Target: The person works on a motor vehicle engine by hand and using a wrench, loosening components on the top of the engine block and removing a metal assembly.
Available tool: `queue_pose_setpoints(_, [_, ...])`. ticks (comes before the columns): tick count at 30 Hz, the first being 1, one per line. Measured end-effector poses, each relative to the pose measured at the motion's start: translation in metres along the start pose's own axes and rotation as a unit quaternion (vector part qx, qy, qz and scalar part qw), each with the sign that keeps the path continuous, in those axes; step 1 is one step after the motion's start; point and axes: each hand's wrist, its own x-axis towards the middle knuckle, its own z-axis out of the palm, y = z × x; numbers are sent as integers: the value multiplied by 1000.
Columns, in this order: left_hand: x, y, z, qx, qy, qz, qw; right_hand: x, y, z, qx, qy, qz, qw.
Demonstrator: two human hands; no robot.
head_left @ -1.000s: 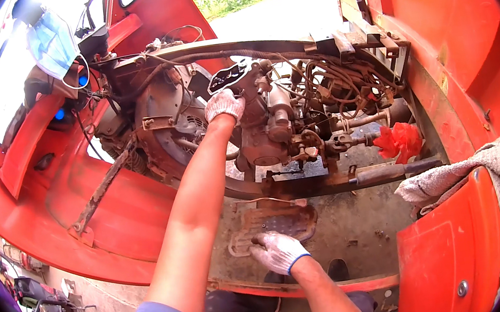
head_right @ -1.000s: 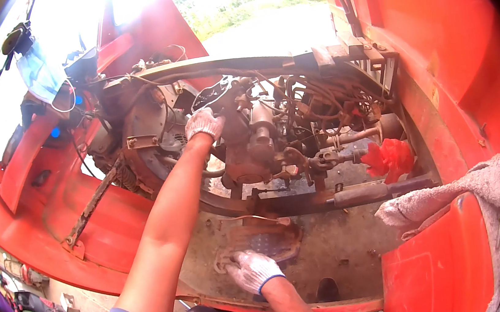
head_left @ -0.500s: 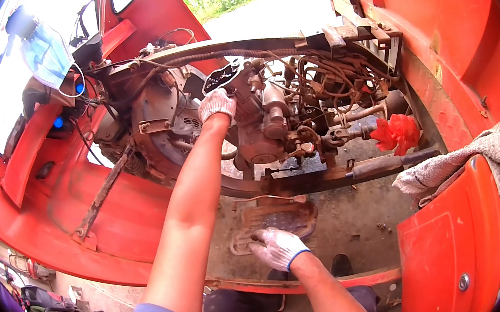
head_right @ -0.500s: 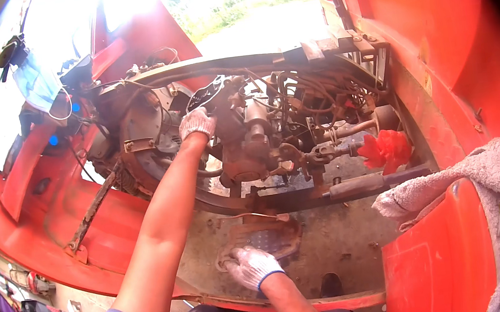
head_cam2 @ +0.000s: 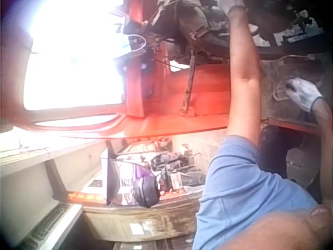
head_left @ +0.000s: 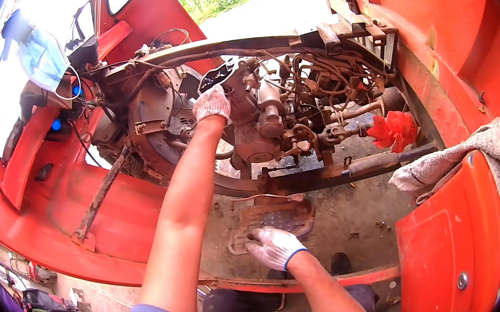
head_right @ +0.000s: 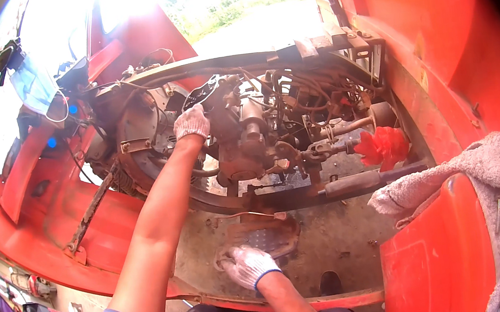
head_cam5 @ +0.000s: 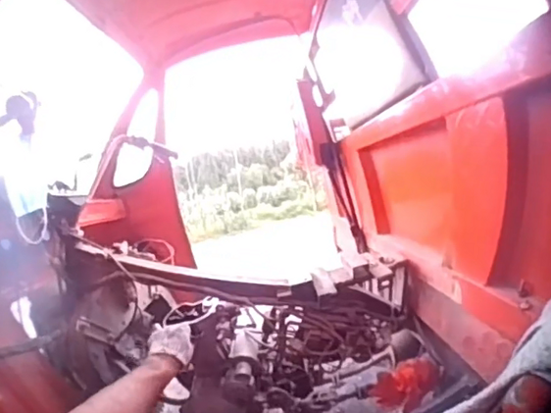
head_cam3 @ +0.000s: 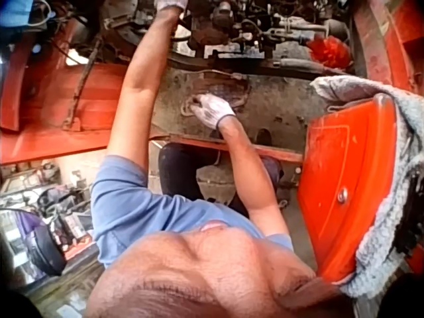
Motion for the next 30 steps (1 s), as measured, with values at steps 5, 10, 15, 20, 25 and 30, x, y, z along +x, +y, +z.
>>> queue_pose_setpoints(5, [-4, 3, 8, -24, 10, 31, 999, 0, 3, 1, 0, 5, -4, 1000])
queue_pose_setpoints(10, [1, -4, 19, 3, 29, 50, 998, 0, 4, 4, -2, 13, -10, 1000])
queue_pose_setpoints(15, [8, -21, 20, -1, 13, 80, 997, -2, -1, -1, -2, 6, -14, 1000])
queue_pose_setpoints(20, [2, -30, 22, -51, 24, 114, 992, -2, 3, 4, -6, 19, -18, 1000])
queue_pose_setpoints(25, [3, -14, 13, 21, 10, 80, 997, 0, 6, 6, -24, 24, -8, 999])
queue_pose_setpoints(30, [-4, -24, 21, -42, 30, 104, 993, 0, 7, 8, -25, 20, -11, 999])
